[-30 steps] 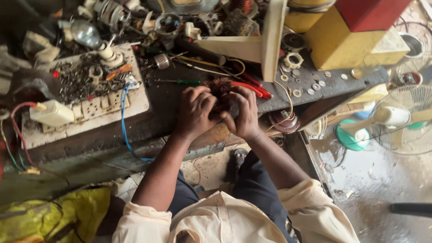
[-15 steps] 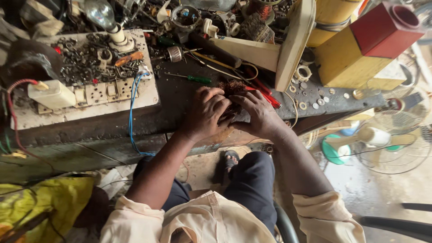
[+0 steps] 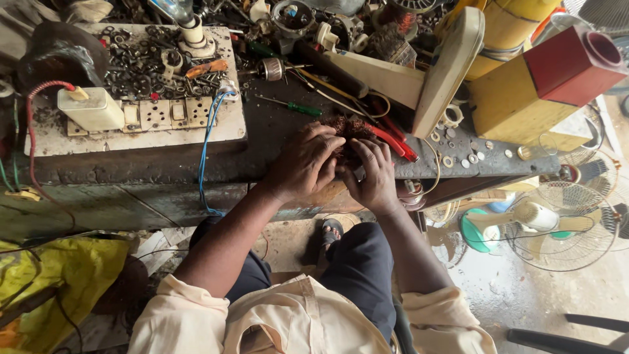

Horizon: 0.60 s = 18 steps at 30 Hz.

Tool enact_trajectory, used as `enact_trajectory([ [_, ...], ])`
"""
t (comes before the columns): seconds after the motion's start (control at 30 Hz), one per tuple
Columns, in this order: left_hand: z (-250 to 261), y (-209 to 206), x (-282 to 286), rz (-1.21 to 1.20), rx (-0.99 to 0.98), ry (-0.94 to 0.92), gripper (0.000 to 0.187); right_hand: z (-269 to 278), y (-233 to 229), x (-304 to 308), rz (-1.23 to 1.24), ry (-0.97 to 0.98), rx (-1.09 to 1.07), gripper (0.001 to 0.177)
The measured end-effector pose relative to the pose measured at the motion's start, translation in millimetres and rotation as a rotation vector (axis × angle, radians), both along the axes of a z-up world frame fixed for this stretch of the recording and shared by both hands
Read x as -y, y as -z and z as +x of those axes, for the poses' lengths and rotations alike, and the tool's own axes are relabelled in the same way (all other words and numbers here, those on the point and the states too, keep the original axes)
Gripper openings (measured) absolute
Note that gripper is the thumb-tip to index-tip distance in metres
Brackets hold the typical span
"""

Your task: The person sits at a cluttered workbench and manipulates a copper wire coil, using pliers to cut and separate strands. They repeatedly adjust the coil and trim wires, occasionally handling a blue cable and a white connector.

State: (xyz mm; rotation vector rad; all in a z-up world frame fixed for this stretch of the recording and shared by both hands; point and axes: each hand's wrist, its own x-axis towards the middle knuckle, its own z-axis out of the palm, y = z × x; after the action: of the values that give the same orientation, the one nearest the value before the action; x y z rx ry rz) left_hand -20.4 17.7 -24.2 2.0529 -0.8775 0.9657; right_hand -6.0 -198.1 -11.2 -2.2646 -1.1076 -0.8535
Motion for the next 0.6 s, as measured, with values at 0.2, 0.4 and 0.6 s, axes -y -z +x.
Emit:
enact_trajectory([
  [0.2, -1.6, -5.4, 0.3, 0.023, -0.051, -0.014, 0.061, 11.4, 27.8, 3.7, 0.14, -0.029, 0.068, 0.063],
  [0.4, -3.5, -9.7, -0.2, 0.07, -0.061, -0.031, 0.062, 20.2, 43.6, 4.5, 0.207, -0.01, 0.085, 0.057],
  [0.6, -3.7, -12.1, 0.6, 0.083, -0.068, -0.02, 0.058, 12.1, 28.9, 8.4, 0.252, -0.103, 0.025, 0.059],
])
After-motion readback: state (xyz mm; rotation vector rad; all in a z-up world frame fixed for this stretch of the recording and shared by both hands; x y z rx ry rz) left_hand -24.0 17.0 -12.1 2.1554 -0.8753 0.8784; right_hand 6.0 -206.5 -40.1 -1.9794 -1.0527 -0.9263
